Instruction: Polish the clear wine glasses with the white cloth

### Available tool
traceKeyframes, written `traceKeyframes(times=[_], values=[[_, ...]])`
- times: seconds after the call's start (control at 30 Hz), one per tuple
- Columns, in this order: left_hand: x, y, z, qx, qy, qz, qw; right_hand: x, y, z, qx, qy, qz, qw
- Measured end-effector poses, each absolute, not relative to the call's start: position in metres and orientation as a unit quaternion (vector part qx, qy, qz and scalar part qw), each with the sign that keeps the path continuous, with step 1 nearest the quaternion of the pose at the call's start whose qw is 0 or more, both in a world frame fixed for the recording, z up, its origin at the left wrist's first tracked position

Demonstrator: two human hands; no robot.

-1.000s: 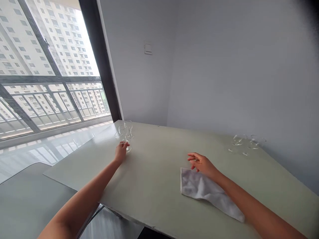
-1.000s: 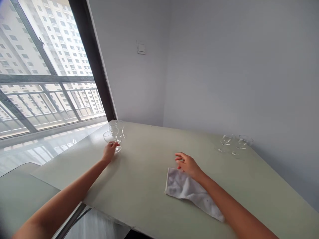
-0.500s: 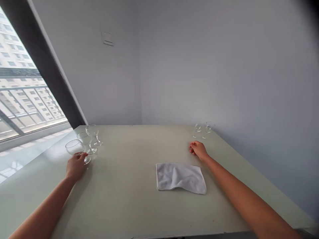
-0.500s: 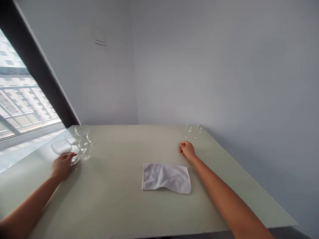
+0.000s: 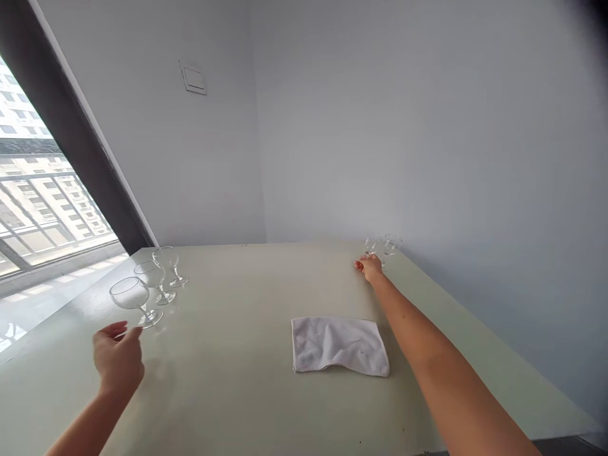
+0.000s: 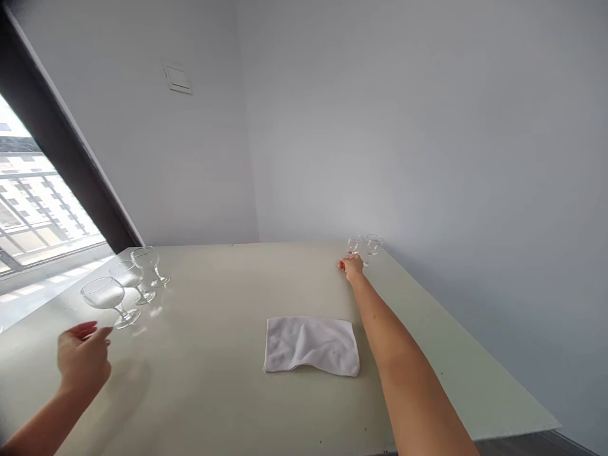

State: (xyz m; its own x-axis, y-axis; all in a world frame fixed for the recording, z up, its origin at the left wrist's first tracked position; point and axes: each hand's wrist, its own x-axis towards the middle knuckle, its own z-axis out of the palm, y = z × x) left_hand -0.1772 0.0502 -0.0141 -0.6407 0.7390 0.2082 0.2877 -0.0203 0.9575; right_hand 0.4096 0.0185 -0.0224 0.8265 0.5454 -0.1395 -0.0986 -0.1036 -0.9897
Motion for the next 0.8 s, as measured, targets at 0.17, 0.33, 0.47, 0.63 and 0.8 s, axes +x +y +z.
traceKeyframes(times=[0.17,0.33,0.47,0.63,0.8], values=[[-0.107,0.023,-0.007,0.517,0.558,0.541,0.359,0.362,0.020,0.001,-0.686,-0.226,0.280,0.632],[-0.015,0.009,0.006,0.657,0.483,0.396,0.423,0.266,0.002,0.027,-0.604,-0.393,0.353,0.597],[0.054,-0.005,0.021,0.700,0.410,0.414,0.413,0.201,-0.030,0.037,-0.538,-0.503,0.409,0.538],[0.076,-0.013,0.023,0.683,0.393,0.399,0.470,0.198,-0.054,0.031,-0.534,-0.533,0.407,0.514],[0.026,0.003,0.005,0.690,0.445,0.431,0.373,0.288,-0.046,0.011,-0.628,-0.372,0.293,0.618]])
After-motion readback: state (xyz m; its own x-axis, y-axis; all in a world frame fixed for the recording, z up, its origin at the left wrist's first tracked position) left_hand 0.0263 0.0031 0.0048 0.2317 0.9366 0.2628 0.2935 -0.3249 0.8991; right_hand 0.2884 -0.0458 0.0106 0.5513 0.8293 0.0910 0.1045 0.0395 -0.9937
